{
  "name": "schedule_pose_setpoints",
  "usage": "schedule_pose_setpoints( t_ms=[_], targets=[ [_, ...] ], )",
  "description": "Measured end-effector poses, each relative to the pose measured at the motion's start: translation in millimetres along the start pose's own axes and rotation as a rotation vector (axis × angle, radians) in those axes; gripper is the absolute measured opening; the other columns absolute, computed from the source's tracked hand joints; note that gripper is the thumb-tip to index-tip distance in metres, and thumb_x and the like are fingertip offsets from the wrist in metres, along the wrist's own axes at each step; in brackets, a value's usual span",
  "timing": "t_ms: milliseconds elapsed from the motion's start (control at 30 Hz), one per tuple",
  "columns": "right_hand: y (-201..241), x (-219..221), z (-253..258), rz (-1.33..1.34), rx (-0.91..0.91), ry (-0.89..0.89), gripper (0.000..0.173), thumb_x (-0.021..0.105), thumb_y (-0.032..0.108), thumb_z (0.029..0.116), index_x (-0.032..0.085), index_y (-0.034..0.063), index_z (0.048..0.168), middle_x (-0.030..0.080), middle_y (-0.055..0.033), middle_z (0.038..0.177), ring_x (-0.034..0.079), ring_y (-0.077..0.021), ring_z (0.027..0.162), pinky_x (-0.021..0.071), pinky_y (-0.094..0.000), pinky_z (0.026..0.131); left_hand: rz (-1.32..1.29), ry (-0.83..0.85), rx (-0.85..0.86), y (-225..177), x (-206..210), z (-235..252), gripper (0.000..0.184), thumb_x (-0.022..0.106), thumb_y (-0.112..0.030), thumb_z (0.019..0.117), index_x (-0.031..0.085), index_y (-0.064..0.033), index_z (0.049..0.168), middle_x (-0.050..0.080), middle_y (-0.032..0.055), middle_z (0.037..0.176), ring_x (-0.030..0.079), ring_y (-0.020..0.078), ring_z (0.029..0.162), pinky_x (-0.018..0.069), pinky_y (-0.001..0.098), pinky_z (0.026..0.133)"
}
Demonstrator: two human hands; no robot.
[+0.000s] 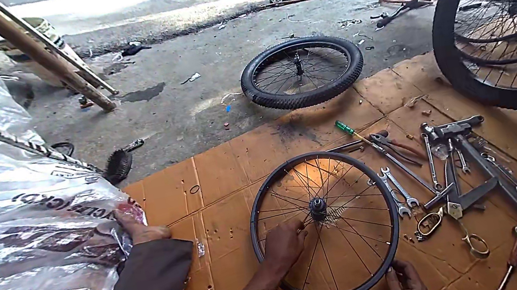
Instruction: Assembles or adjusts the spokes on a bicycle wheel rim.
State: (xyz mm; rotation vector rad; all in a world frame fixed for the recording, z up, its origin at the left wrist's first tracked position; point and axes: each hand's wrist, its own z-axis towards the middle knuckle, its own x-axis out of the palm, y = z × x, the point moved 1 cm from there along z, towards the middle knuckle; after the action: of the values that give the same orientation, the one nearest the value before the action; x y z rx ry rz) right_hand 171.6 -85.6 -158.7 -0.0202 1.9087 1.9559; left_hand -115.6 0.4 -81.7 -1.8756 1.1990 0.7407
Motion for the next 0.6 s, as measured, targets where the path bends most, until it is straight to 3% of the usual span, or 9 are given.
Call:
schedule_pose_setpoints(
  t_ms=[133,467,600],
  targets=[
    [2,-2,0,-0.003,-0.006,0.009,0.022,0.06,0.003,0.087,0.068,-0.0052,0.106,0.068,-0.0097,0.097,0.068,-0.0085,0.087,0.059,-0.0215,0.076,0.035,-0.041,-0.096,-13,8,-1,0.037,0.048,-0.039,0.1064,0.069,-0.0141,0.124,0.073,0.012,0.114,0.07,0.032,0.109,0.0544,0.0552,0.092],
    [0,-2,-1,-0.017,-0.013,0.007,0.022,0.06,0.003,0.0866,0.068,-0.0056,0.105,0.068,-0.0108,0.097,0.068,-0.0088,0.087,0.059,-0.0213,0.077,0.093,-0.025,-0.127,-20,8,0,0.033,0.049,-0.03,0.1013,0.068,-0.0075,0.117,0.072,0.0154,0.111,0.07,0.0343,0.109,0.0552,0.0559,0.088],
    [2,-4,-2,-0.02,-0.012,0.008,0.022,0.06,0.005,0.0882,0.068,-0.0054,0.106,0.069,-0.011,0.097,0.069,-0.0095,0.087,0.0593,-0.0229,0.078,-0.177,0.039,-0.09,-10,12,-6,0.034,0.06,-0.041,0.0928,0.071,-0.011,0.105,0.071,0.0109,0.1,0.068,0.029,0.097,0.0543,0.0541,0.084]
  ],
)
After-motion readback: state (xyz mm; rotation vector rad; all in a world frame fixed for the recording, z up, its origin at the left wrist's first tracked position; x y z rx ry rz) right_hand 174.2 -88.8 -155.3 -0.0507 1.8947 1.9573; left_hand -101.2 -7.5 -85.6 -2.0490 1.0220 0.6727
